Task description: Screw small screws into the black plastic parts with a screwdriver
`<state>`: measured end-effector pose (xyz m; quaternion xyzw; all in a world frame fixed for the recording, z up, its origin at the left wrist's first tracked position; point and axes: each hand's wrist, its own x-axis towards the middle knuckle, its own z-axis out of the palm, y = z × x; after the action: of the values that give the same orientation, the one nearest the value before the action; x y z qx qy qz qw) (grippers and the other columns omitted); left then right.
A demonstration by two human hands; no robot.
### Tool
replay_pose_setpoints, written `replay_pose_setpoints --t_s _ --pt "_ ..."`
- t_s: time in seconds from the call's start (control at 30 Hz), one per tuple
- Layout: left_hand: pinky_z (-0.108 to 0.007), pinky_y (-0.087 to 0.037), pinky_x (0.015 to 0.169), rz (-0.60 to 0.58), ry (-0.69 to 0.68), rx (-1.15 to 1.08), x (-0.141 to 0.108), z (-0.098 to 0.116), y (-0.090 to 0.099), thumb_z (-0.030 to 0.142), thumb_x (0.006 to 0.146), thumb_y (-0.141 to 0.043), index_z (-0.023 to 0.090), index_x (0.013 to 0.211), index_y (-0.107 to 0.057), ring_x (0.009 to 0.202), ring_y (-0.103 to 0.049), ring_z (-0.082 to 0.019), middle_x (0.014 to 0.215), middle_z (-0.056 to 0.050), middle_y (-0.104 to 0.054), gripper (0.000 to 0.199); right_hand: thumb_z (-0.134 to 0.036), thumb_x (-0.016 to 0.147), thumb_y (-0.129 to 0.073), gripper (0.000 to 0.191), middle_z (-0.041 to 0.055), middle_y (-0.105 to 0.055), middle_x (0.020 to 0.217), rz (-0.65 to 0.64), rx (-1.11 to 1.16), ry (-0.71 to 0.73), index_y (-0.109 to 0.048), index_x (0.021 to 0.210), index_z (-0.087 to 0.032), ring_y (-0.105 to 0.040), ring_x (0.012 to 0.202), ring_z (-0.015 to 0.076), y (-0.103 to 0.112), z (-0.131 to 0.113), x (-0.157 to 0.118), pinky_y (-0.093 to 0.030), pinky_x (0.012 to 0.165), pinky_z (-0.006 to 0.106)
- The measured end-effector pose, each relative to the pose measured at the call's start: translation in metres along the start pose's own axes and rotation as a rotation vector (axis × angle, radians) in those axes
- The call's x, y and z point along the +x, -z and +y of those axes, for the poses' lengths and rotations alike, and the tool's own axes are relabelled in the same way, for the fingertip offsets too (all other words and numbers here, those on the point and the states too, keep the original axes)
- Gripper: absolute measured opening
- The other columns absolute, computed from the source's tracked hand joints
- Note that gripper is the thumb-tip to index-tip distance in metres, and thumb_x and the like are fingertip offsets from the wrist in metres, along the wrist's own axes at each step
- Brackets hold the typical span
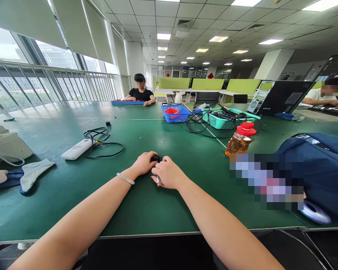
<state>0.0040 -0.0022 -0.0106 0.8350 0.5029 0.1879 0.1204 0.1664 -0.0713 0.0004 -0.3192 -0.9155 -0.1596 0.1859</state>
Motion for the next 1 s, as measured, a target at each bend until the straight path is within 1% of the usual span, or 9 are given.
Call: replay_pose_setpoints --t_s 0.17,0.23,0.33,0.47,0.6,0.67,0.77,0.83,1.0 --pt "-0.037 -0.045 0.098 0.002 -0.002 0.003 0.0 0.0 0.0 0.026 0.083 -0.059 0.023 0.115 -0.059 0.113 -0.057 -0.025 0.111 -0.006 -0.068 0.033 -0.025 0.088 -0.052 0.021 0.0008 -0.063 0.065 0.081 0.058 -0.098 -0.058 0.069 -0.019 -0.052 0.063 0.0138 0.004 -0.001 0.001 -0.031 0.08 0.033" --pt "-0.037 -0.045 0.098 0.001 0.0 0.003 0.0 0.0 0.0 0.028 0.083 -0.059 0.023 0.115 -0.059 0.113 -0.057 -0.025 0.111 -0.006 -0.068 0.032 -0.025 0.089 -0.049 0.023 0.0004 -0.063 0.065 0.113 0.128 -0.158 -0.057 0.069 -0.019 -0.052 0.063 0.0135 0.005 0.0 0.0 -0.031 0.079 0.032" --pt "-0.038 -0.046 0.097 -0.002 -0.002 0.001 0.0 0.0 0.0 0.03 0.084 -0.059 0.023 0.115 -0.059 0.114 -0.057 -0.025 0.111 -0.006 -0.068 0.032 -0.027 0.092 -0.046 0.025 -0.0011 -0.062 0.064 0.179 0.286 -0.293 -0.056 0.07 -0.02 -0.051 0.06 0.0126 0.006 0.004 -0.001 -0.033 0.076 0.03" --pt "-0.039 -0.045 0.097 -0.006 -0.008 -0.002 0.001 -0.002 -0.001 0.031 0.084 -0.061 0.023 0.115 -0.058 0.114 -0.057 -0.026 0.111 -0.006 -0.068 0.033 -0.034 0.093 -0.043 0.031 -0.0022 -0.06 0.061 0.264 0.462 -0.482 -0.055 0.067 -0.021 -0.05 0.058 0.0131 0.004 0.013 -0.004 -0.036 0.068 0.027" --pt "-0.038 -0.045 0.098 -0.007 -0.017 -0.009 0.001 -0.004 -0.002 0.031 0.084 -0.061 0.025 0.115 -0.058 0.115 -0.056 -0.025 0.111 -0.004 -0.068 0.032 -0.038 0.092 -0.043 0.033 -0.002 -0.057 0.059 0.274 0.544 -0.545 -0.056 0.066 -0.022 -0.05 0.057 0.0137 0.004 0.017 -0.006 -0.035 0.059 0.025" --pt "-0.038 -0.045 0.098 -0.007 -0.014 -0.009 0.001 -0.004 -0.002 0.031 0.084 -0.061 0.025 0.115 -0.058 0.115 -0.056 -0.025 0.111 -0.004 -0.068 0.032 -0.036 0.092 -0.044 0.031 -0.0021 -0.059 0.06 0.272 0.526 -0.527 -0.056 0.067 -0.022 -0.051 0.059 0.0138 0.005 0.016 -0.007 -0.036 0.063 0.026" --pt "-0.038 -0.045 0.098 -0.003 -0.005 -0.006 0.0 -0.003 -0.002 0.03 0.084 -0.06 0.024 0.115 -0.058 0.115 -0.056 -0.025 0.111 -0.005 -0.068 0.032 -0.03 0.091 -0.046 0.025 -0.0021 -0.062 0.064 0.242 0.43 -0.416 -0.057 0.07 -0.021 -0.051 0.06 0.0132 0.008 0.012 -0.006 -0.037 0.074 0.029" --pt "-0.038 -0.045 0.099 -0.001 -0.001 -0.005 0.0 -0.002 -0.001 0.029 0.084 -0.06 0.024 0.115 -0.058 0.115 -0.056 -0.025 0.111 -0.005 -0.068 0.032 -0.028 0.09 -0.048 0.023 -0.001 -0.064 0.066 0.183 0.326 -0.31 -0.057 0.071 -0.02 -0.051 0.061 0.013 0.009 0.008 -0.005 -0.035 0.079 0.031" --pt "-0.037 -0.045 0.098 0.001 0.007 -0.003 -0.001 0.001 0.001 0.025 0.083 -0.059 0.023 0.116 -0.059 0.113 -0.057 -0.024 0.111 -0.005 -0.068 0.033 -0.026 0.085 -0.056 0.016 0.0018 -0.064 0.07 0.014 0.07 -0.078 -0.06 0.071 -0.019 -0.054 0.068 0.0151 0.005 0.001 -0.001 -0.031 0.083 0.034"
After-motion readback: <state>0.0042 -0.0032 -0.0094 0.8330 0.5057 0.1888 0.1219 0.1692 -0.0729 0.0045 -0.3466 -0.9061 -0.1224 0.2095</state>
